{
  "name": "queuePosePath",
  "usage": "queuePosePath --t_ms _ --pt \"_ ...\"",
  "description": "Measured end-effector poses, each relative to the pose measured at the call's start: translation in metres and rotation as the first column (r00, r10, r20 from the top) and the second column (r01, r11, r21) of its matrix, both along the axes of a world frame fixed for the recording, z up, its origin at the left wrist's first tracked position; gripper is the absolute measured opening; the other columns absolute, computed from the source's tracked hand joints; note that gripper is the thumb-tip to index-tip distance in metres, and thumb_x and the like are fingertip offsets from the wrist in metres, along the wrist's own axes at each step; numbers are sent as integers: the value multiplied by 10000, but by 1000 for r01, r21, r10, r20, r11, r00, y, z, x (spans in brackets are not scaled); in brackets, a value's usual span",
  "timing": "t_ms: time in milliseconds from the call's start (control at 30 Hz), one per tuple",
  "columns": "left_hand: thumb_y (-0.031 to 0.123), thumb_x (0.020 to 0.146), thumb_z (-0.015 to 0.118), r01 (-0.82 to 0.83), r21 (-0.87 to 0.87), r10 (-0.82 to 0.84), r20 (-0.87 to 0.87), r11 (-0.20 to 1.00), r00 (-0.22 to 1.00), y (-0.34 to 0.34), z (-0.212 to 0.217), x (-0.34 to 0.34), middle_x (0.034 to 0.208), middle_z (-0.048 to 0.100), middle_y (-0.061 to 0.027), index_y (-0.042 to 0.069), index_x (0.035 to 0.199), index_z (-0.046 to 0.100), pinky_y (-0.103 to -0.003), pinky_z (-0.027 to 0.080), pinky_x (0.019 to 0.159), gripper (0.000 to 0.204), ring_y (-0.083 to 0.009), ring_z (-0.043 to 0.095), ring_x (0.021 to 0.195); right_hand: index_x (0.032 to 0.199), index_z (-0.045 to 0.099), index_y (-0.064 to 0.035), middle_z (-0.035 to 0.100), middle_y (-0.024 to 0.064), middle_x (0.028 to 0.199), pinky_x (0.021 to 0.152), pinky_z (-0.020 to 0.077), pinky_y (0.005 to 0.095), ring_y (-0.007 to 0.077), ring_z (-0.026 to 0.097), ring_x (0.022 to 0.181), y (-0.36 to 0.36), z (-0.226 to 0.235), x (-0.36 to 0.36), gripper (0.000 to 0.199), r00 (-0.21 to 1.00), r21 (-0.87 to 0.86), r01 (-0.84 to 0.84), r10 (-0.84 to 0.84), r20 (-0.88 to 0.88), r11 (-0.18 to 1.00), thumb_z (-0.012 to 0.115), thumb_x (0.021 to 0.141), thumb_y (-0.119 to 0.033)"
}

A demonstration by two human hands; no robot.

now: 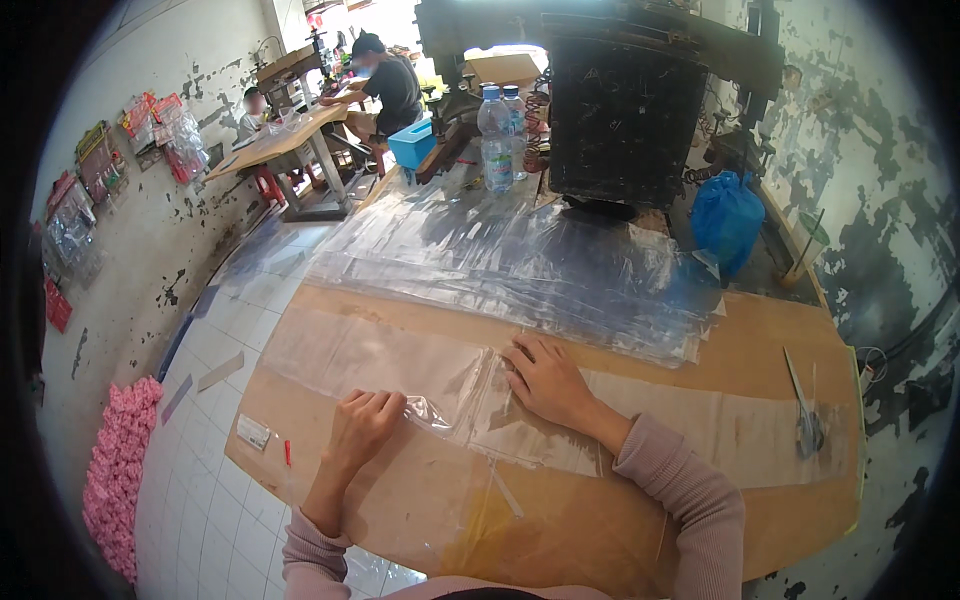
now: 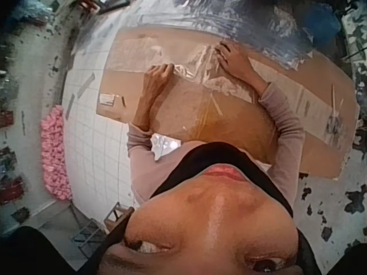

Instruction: The person separates and aligns several clear plastic sheets on a wooden table, then uses scissors to cut along the edge of the material.

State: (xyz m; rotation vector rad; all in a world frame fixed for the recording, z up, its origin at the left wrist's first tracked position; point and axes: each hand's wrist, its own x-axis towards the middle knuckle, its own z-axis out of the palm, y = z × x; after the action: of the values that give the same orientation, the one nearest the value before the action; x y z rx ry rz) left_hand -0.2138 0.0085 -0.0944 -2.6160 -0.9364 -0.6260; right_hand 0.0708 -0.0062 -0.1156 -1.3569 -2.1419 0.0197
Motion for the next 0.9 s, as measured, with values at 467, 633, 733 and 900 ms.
queuePosePath --t_ms 467,633,733,900 --pt "75 675 559 -52 48 56 -98 998 994 -8 -11 4 627 451 -9 99 794 522 -268 441 452 128 -136 519 564 1046 538 -65 482 144 1120 871 376 409 315 481 1023 -5 -1 -3 271 1000 9 3 -3 6 1000 538 816 -207" --pt "73 695 555 -28 -25 28 11 999 1000 -3 -3 -1 682 501 -9 101 829 538 -298 463 575 138 -170 546 641 1050 535 -62 482 140 1117 876 368 405 308 474 1034 -3 -2 -3 270 1000 16 7 -7 0 1000 537 816 -198" --pt "66 696 573 53 -93 -42 116 994 992 -4 10 5 779 558 -14 96 847 553 -321 459 682 155 -192 568 751 1057 529 -63 480 140 1120 872 371 404 310 474 1037 -2 -1 -1 274 1000 31 10 -10 -10 999 538 814 -190" --pt "91 718 592 60 -212 -38 106 975 994 -2 2 -3 901 562 -28 109 899 553 -334 428 732 186 -184 542 891 1042 530 -52 477 159 1122 872 379 406 330 474 1036 -3 2 -3 262 999 10 8 -7 -38 1000 543 810 -173"
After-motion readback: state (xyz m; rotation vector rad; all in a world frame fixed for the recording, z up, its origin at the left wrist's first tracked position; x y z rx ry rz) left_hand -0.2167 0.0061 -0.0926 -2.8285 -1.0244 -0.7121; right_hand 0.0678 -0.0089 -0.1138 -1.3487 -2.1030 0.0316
